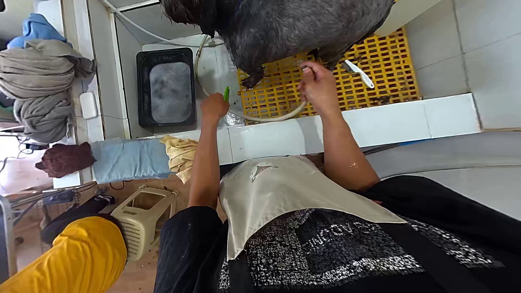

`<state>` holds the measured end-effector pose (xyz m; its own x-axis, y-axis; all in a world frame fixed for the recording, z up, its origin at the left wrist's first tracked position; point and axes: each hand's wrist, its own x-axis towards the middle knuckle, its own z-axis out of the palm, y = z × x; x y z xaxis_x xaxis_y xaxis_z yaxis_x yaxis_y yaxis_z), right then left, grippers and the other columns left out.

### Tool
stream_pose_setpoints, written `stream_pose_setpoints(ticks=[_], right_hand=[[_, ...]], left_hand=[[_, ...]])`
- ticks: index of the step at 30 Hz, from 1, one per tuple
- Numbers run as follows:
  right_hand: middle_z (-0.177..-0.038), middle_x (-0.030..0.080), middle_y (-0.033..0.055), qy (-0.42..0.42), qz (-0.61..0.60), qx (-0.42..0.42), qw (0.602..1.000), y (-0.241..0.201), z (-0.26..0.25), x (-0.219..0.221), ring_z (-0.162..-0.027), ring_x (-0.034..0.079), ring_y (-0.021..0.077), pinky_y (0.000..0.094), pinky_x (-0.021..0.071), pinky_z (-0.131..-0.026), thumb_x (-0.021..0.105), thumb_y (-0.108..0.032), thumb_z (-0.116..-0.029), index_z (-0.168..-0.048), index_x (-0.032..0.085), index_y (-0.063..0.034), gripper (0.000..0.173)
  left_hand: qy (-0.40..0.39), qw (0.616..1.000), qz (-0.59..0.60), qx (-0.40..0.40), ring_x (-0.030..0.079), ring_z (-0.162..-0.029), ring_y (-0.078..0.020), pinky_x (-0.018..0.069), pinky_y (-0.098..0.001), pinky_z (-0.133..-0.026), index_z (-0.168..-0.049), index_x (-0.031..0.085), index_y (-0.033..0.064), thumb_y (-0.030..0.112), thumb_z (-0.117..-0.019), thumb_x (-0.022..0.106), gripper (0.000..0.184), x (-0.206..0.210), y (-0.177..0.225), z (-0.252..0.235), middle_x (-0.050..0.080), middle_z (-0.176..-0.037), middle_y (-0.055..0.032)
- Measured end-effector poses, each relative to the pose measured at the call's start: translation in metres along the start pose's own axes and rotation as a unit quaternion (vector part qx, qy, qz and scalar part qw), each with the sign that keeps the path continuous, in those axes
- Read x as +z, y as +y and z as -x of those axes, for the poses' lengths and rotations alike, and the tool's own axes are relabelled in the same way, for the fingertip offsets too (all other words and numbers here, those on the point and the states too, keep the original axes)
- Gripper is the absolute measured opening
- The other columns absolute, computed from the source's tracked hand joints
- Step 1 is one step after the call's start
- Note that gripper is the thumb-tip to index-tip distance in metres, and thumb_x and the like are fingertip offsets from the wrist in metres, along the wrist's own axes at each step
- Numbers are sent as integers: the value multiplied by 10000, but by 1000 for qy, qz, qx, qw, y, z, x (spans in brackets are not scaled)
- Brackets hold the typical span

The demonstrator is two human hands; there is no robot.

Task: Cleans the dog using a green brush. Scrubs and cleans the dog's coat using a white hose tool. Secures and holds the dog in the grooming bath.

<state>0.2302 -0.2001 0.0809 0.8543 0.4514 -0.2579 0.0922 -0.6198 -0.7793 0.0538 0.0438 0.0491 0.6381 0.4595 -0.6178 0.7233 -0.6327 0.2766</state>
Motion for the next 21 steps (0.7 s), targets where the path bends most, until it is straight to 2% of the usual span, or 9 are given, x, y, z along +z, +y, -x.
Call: stream_pose_setpoints(ticks=[3, 5, 8, 9, 12, 14, 16, 18, 21], right_hand=[[-1020, 681, 221, 14, 124, 22, 992, 3, -7, -19, -762, 671, 343, 564, 551, -703, 381, -288, -1102, -1351, 634, -130, 389], [-1119, 691, 243, -25, 200, 39, 979, -11, -11, -31, -919, 686, 417, 653, 521, -815, 415, -298, -1100, -1307, 679, -153, 366], [-1208, 694, 237, -82, 307, -1, 948, -61, -7, -37, -1190, 597, 492, 709, 433, -960, 472, -268, -1088, -1232, 741, -163, 323], [-1206, 699, 236, -101, 341, -38, 934, -80, -5, -34, -1223, 580, 505, 713, 428, -975, 486, -252, -1083, -1207, 755, -158, 311], [-1097, 714, 233, -175, 412, -150, 881, -134, 2, -4, -1147, 621, 486, 687, 470, -938, 514, -190, -1061, -1115, 769, -117, 271], [-1033, 701, 231, -229, 462, -186, 836, -161, 6, 32, -1073, 645, 473, 684, 504, -861, 563, -141, -1009, -1018, 752, -74, 201], [-1049, 667, 247, -277, 506, -180, 797, -185, 16, 71, -1058, 642, 471, 667, 519, -811, 585, -101, -986, -988, 712, -8, 157], [-1097, 650, 265, -308, 538, -177, 764, -198, 17, 101, -1094, 631, 466, 644, 515, -837, 551, -68, -1000, -1008, 690, 47, 181], [-1139, 644, 283, -312, 561, -157, 751, -203, 3, 132, -1134, 624, 464, 631, 507, -857, 481, -68, -1031, -1043, 675, 65, 236]], left_hand=[[1, 999, 13, -31, 638, -1137, -430, 492, -683, -863, -1098, 696, 36, 332, -1010, 537, 347, 1, -8, 7, 680, -1164, -235], [15, 998, 24, -52, 643, -1130, -434, 495, -684, -859, -1116, 696, 44, 329, -1016, 537, 342, -1, -15, 12, 683, -1165, -235], [40, 996, 41, -72, 644, -1127, -442, 490, -691, -865, -1147, 690, 43, 321, -1029, 522, 346, -7, -24, 22, 682, -1164, -246], [47, 995, 48, -75, 647, -1121, -445, 491, -692, -862, -1140, 690, 37, 320, -1032, 516, 349, -9, -27, 26, 684, -1158, -250], [56, 993, 66, -77, 653, -1102, -443, 499, -682, -854, -1107, 693, 36, 339, -1035, 508, 362, -12, -31, 37, 690, -1126, -244], [61, 991, 84, -79, 662, -1086, -440, 504, -686, -843, -1096, 702, 42, 347, -1030, 513, 365, -8, -34, 42, 698, -1106, -240], [60, 990, 104, -74, 663, -1080, -438, 507, -682, -838, -1100, 700, 42, 340, -1036, 502, 363, 1, -38, 49, 700, -1096, -236], [60, 988, 129, -66, 674, -1040, -427, 510, -675, -813, -1066, 698, 43, 333, -1039, 496, 354, 13, -43, 53, 704, -1048, -225], [50, 986, 147, -56, 678, -1011, -401, 502, -654, -813, -1046, 704, 71, 359, -1046, 502, 351, 33, -52, 57, 712, -1012, -193]])
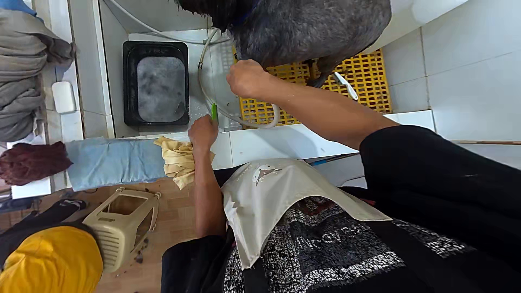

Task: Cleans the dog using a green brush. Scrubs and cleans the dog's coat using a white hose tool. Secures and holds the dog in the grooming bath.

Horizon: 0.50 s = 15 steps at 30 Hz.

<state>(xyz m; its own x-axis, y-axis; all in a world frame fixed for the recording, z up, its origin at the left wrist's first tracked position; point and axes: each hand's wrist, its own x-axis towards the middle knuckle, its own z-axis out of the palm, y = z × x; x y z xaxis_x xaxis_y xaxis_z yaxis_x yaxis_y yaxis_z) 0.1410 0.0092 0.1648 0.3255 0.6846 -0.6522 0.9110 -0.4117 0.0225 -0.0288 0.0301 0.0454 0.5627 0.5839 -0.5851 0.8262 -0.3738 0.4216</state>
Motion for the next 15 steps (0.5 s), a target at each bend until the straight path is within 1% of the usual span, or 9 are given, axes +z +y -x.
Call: stream_pose_setpoints(ticks=[2, 6, 10, 15], right_hand=[[-1159, 642, 289, -1, -4, 8, 1000, -7, -14, 0, -1154, 617, 468, 637, 502, -865, 461, -80, -1040, -1067, 674, 67, 260], [-1159, 641, 277, 13, -1, 3, 1000, -14, -27, 1, -1150, 621, 454, 625, 505, -871, 454, -83, -1042, -1057, 674, 60, 263], [-1147, 641, 285, 11, 5, 14, 1000, -18, -31, 2, -1128, 628, 463, 621, 510, -855, 472, -70, -1029, -1041, 669, 71, 242], [-1153, 638, 282, 38, 4, 37, 999, -15, -35, 2, -1126, 628, 455, 612, 516, -825, 498, -49, -1008, -1051, 670, 67, 211]], left_hand=[[4, 1000, -9, 7, 679, -1033, -393, 505, -646, -829, -1070, 709, 77, 362, -1050, 493, 358, 4, -4, 2, 717, -1036, -183], [16, 1000, 9, 21, 684, -1021, -370, 517, -630, -818, -1077, 706, 82, 375, -1053, 483, 369, 5, -8, -3, 716, -1032, -169], [16, 1000, -9, 17, 685, -1008, -370, 515, -623, -799, -1050, 701, 83, 374, -1047, 492, 358, 7, -9, -5, 715, -1019, -164], [19, 1000, -10, 17, 688, -989, -360, 514, -615, -786, -1034, 700, 91, 393, -1048, 487, 369, 8, -10, -6, 717, -997, -150]])
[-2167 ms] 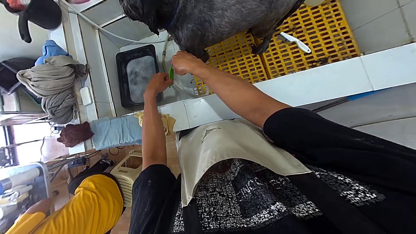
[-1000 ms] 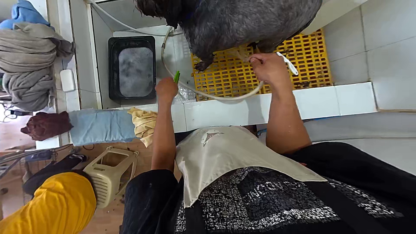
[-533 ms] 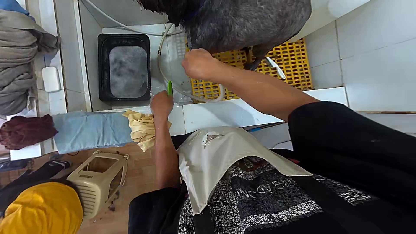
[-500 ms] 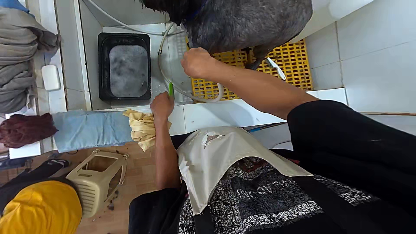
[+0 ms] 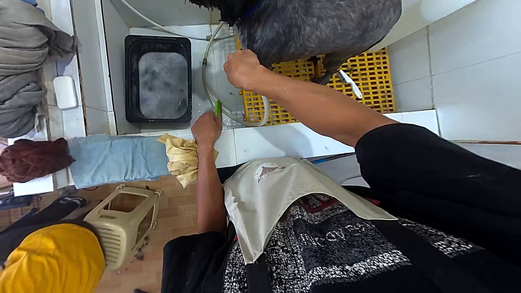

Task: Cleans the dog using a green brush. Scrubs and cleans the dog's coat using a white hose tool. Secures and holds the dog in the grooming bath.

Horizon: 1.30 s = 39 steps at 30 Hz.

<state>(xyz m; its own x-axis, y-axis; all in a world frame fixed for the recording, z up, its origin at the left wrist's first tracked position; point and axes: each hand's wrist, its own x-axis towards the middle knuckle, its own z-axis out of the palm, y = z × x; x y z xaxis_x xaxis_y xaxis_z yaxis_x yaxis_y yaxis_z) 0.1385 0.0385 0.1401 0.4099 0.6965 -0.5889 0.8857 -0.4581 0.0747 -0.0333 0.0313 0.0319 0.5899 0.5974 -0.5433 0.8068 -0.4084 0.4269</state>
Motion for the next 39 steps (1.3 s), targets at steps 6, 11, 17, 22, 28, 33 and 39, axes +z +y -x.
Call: stream_pose_setpoints(ticks=[6, 11, 17, 22, 28, 33, 39], right_hand=[[-1153, 639, 284, -4, 1, 30, 1000, -2, 1, -3, -1124, 630, 453, 608, 515, -806, 499, -52, -1004, -1052, 670, 72, 217], [-1071, 643, 263, 36, -17, -53, 998, 43, 20, 4, -1064, 635, 464, 640, 529, -810, 572, -48, -964, -986, 685, 29, 139], [-1029, 715, 255, 146, -146, 21, 978, 165, 103, 43, -1059, 643, 520, 727, 477, -882, 477, -259, -1092, -1115, 746, -85, 322], [-893, 667, 243, 191, -352, 204, 893, 242, 165, 123, -739, 633, 420, 677, 482, -695, 438, -294, -1107, -1226, 701, -87, 355], [-857, 635, 169, 207, -530, 281, 773, 240, 189, 187, -648, 573, 266, 473, 501, -609, 417, -270, -1117, -1300, 645, -92, 342], [-872, 667, 188, 197, -553, 260, 767, 256, 186, 211, -655, 629, 299, 516, 546, -619, 432, -265, -1110, -1310, 648, -96, 339], [-996, 709, 164, 160, -556, 201, 790, 281, 182, 234, -763, 689, 267, 472, 582, -724, 408, -308, -1103, -1362, 621, -85, 403]], left_hand=[[-4, 1000, -2, -4, 685, -989, -356, 505, -618, -778, -1023, 697, 93, 376, -1043, 494, 349, 0, 0, -1, 715, -986, -149], [15, 1000, 10, -4, 692, -947, -344, 512, -600, -752, -983, 695, 91, 375, -1026, 508, 343, -1, -1, 3, 713, -944, -141], [47, 990, 111, 70, 648, -734, -362, 492, -575, -608, -887, 647, 63, 350, -1031, 559, 333, -4, 0, 24, 634, -757, -155], [38, 975, 142, 166, 635, -672, -300, 518, -523, -592, -902, 645, 68, 340, -1045, 535, 327, 4, 19, 18, 625, -743, -121], [-77, 958, 170, 216, 691, -734, -219, 584, -446, -738, -1092, 650, 11, 334, -1091, 462, 374, 24, 90, 5, 692, -811, -99], [-175, 949, 207, 162, 668, -740, -188, 577, -373, -737, -1181, 604, -42, 309, -1113, 418, 402, 69, 158, -25, 687, -900, -131], [-115, 922, 354, 109, 661, -899, -175, 561, -351, -821, -1375, 517, -19, 241, -1114, 423, 380, 89, 260, -92, 667, -1120, -143]])
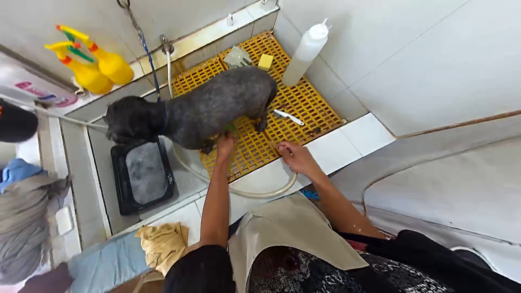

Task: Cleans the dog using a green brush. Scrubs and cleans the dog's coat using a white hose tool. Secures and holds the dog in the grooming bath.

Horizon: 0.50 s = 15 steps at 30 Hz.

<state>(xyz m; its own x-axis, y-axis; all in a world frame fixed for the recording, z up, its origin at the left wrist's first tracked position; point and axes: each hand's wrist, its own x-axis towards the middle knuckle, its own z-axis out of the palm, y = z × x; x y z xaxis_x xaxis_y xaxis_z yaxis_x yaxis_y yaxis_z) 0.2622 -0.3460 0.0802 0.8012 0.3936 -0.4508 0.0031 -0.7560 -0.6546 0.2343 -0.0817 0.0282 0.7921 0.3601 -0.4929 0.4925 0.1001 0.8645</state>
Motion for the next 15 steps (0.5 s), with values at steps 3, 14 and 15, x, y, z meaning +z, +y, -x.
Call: stream_pose_setpoints(ticks=[3, 14, 15], right_hand=[[-915, 697, 141, 11, -33, -5, 999, 6, -6, -18, -698, 665, 237, 436, 570, -678, 429, -285, -1101, -1348, 618, -74, 376], [-1121, 720, 229, 50, 100, 7, 994, 79, -68, -154, -1099, 659, 458, 677, 474, -961, 498, -221, -1088, -1177, 745, -68, 304], [-1138, 721, 221, 27, 124, 11, 992, 78, -79, -163, -1132, 649, 452, 663, 468, -986, 496, -224, -1087, -1183, 748, -75, 309]], left_hand=[[-42, 999, -24, 7, 596, -1266, -268, 495, -418, -1071, -1451, 489, -27, 218, -1095, 483, 431, 6, 14, -47, 568, -1430, -198], [-143, 894, -421, 52, 688, -1033, -356, 527, -587, -936, -1189, 683, 19, 326, -1084, 488, 379, 139, 40, -32, 715, -1067, -194], [-143, 886, -434, 78, 684, -1054, -361, 523, -589, -942, -1203, 685, 26, 301, -1085, 481, 362, 160, 44, -36, 713, -1088, -193]])
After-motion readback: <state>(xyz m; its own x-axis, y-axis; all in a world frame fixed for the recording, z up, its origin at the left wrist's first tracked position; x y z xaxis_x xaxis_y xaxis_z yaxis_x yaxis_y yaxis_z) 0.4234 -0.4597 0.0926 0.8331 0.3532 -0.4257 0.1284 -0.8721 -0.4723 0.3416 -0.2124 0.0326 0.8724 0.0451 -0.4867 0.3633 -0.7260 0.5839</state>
